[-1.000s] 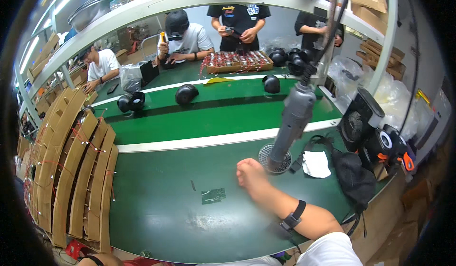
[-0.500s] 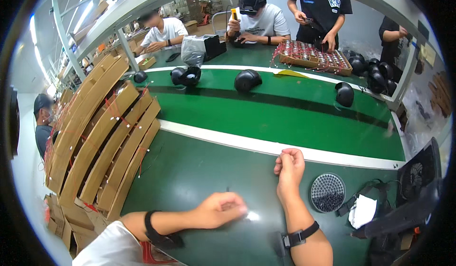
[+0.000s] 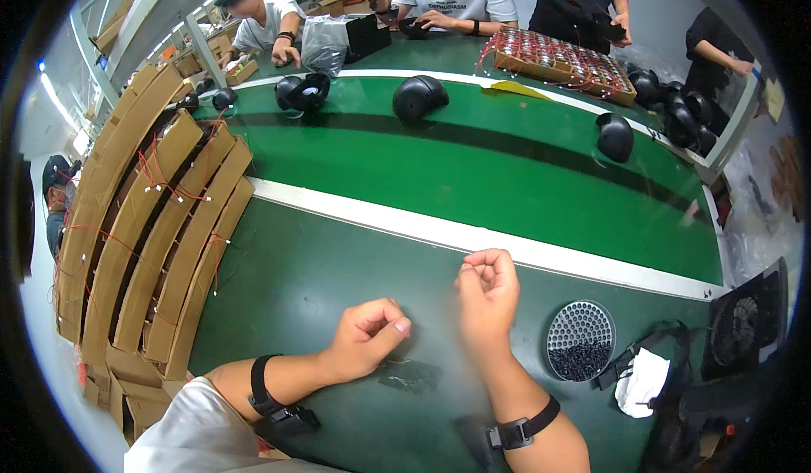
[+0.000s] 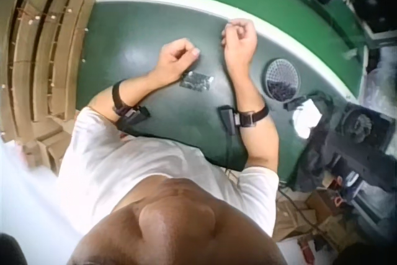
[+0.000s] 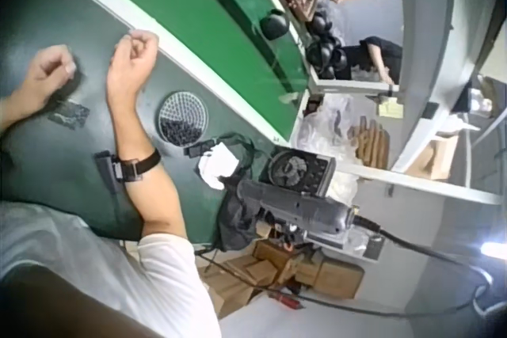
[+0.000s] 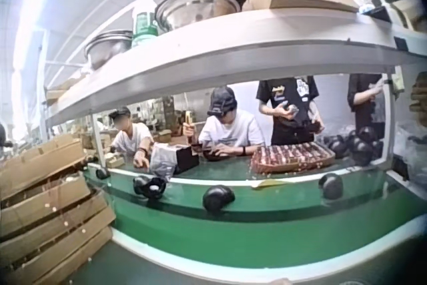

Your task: Assembling electronic components using an electric screwdriver at a manufacturing workbench.

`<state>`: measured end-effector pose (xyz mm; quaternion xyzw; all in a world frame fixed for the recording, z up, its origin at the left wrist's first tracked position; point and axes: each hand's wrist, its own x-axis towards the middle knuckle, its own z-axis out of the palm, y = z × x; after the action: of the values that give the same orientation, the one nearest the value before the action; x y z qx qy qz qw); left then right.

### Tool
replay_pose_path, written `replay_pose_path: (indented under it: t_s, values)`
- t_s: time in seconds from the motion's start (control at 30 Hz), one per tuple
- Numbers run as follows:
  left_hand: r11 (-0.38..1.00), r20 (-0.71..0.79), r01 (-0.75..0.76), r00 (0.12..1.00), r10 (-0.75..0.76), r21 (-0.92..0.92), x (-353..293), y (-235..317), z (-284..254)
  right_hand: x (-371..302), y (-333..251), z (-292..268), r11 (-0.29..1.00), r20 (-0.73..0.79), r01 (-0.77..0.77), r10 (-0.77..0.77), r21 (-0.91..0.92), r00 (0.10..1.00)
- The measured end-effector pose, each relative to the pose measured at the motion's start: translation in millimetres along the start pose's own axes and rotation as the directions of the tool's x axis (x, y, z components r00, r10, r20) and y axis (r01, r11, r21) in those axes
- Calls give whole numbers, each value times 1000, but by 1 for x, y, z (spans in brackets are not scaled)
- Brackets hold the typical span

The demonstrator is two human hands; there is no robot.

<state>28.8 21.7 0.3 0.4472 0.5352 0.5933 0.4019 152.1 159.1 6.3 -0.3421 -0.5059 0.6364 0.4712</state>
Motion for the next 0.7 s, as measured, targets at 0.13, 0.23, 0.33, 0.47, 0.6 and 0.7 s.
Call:
replay_pose_path:
  t_s: [0.13, 0.23, 0.33, 0.47, 0.6, 0.7]
  values:
    - [996, 58, 87, 995, -85, -34, -1, -2, -1, -3, -4, -5, 999, -4, 17, -17, -31, 1000]
    - [997, 48, 71, 996, -70, -22, -2, 0, 0, -6, -4, -7, 999, 13, -4, 4, -49, 1000]
    - [999, 26, 39, 999, -40, 13, -4, 6, 1, -5, -3, -3, 998, 33, -13, 16, -67, 999]
    - [999, 49, 34, 998, -34, 3, -1, 11, 7, -7, -5, -5, 993, 13, 2, 0, -115, 1000]
    - [999, 64, 38, 997, -40, 26, -3, 9, 6, -7, 0, -4, 993, 35, 10, -6, -115, 999]
    - [999, 72, 1, 997, -4, 36, 0, 11, 9, -6, -2, -8, 992, 29, 26, -23, -125, 999]
